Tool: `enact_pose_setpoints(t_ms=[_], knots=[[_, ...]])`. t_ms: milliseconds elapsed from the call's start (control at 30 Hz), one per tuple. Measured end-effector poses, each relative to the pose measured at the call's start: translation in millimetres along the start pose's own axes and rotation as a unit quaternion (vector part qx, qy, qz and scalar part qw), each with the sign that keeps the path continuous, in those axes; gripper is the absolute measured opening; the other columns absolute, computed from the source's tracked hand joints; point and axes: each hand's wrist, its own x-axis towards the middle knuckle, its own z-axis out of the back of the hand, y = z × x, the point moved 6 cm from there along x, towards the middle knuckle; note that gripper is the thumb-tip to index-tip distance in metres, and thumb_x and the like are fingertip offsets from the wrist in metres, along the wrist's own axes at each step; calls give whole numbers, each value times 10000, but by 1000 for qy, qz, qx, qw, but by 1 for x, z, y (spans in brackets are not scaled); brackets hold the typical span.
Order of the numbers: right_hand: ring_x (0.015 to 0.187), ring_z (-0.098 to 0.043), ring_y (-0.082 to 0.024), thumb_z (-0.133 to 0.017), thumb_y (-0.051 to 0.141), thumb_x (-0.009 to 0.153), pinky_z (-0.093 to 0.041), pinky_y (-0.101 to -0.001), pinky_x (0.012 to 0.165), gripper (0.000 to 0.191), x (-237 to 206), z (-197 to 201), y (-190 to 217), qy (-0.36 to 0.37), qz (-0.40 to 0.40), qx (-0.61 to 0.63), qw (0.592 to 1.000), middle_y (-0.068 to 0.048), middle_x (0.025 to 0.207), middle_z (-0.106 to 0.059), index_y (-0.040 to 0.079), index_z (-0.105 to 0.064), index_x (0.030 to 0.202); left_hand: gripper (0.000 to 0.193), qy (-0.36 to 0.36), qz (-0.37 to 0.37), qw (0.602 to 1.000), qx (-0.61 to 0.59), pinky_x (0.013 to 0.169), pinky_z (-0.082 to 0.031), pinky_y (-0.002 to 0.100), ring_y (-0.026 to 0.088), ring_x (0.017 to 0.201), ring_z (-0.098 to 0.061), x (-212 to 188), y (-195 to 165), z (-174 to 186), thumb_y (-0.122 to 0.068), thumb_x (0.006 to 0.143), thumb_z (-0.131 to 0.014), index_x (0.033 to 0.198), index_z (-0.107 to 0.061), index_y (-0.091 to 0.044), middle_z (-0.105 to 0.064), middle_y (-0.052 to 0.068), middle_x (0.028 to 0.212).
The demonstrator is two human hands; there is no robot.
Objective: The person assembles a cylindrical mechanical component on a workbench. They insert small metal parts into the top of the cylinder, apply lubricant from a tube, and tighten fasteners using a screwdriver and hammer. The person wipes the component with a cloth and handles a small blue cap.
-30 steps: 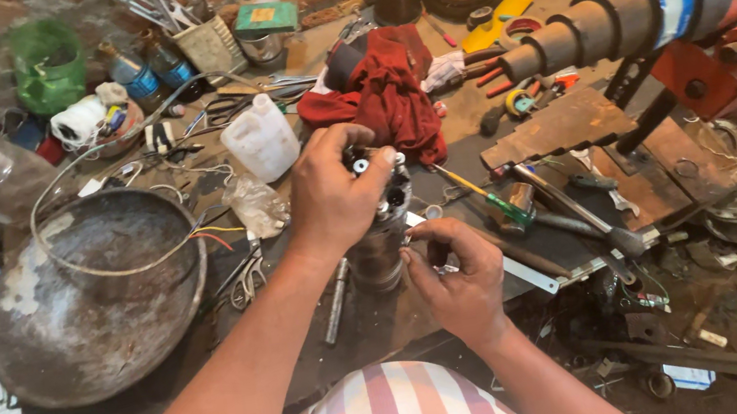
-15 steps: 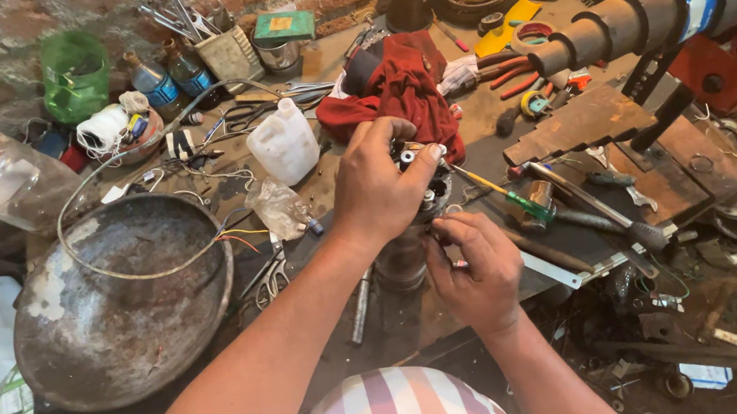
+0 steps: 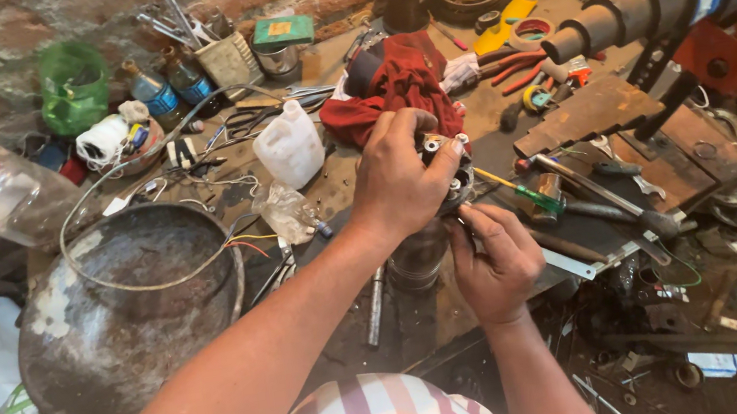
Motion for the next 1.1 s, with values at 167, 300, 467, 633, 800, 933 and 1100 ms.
enact_pose_setpoints(t_ms=[167,300,467,633,800,933,1100], knots=[[829,-727,-236,-830,-26,848,-570,-303,717,225,-8,-1,-4,-25,-49,18,998,-144,1004,-741,14,-752,1055,340,18,-7,1000,-4,819,-544,429,345,921,-680,0,2,-1,-293,860,-750,1053,-658,-28,-647,171,1029],[838,-723,-217,-832,-23,859,-568,-303,749,220,-10,-3,-3,-44,-49,21,998,-141,985,-740,8,-752,1062,350,26,-12,1000,-11,810,-544,424,337,916,-679,0,3,-1,-281,847,-758,1061,-652,-24,-642,168,1027],[798,-713,-185,-831,-25,865,-559,-279,720,205,-13,-6,-6,-57,-82,44,994,-137,954,-742,0,-757,1055,342,26,-20,999,-26,815,-549,414,324,910,-681,0,5,-2,-267,851,-757,1058,-650,-17,-642,168,1020],[825,-710,-186,-792,-53,885,-563,-271,752,198,-14,-7,-3,-62,-93,69,991,-140,976,-738,-16,-740,1072,330,24,-34,999,-29,816,-548,414,324,909,-678,0,4,-2,-247,852,-754,1051,-649,-6,-642,174,1018],[843,-711,-187,-761,-66,906,-563,-274,776,172,-12,-5,-2,-54,-91,79,991,-144,993,-742,-24,-738,1071,319,24,-45,998,-30,823,-546,412,324,919,-673,0,6,-1,-236,857,-749,1049,-646,-2,-644,172,1007],[848,-717,-174,-770,-56,897,-555,-269,782,143,-8,-2,-10,-16,-86,90,992,-135,969,-743,-24,-738,1033,320,26,-48,998,-31,822,-546,408,319,913,-672,-1,9,-5,-233,859,-745,1055,-643,-2,-639,172,1002],[803,-681,-106,-798,-32,881,-545,-237,749,122,0,-2,-36,63,-167,185,966,-77,895,-733,-35,-733,984,401,55,-49,997,-31,876,-550,402,329,991,-683,1,5,0,-248,839,-782,1122,-618,-15,-651,182,1056]])
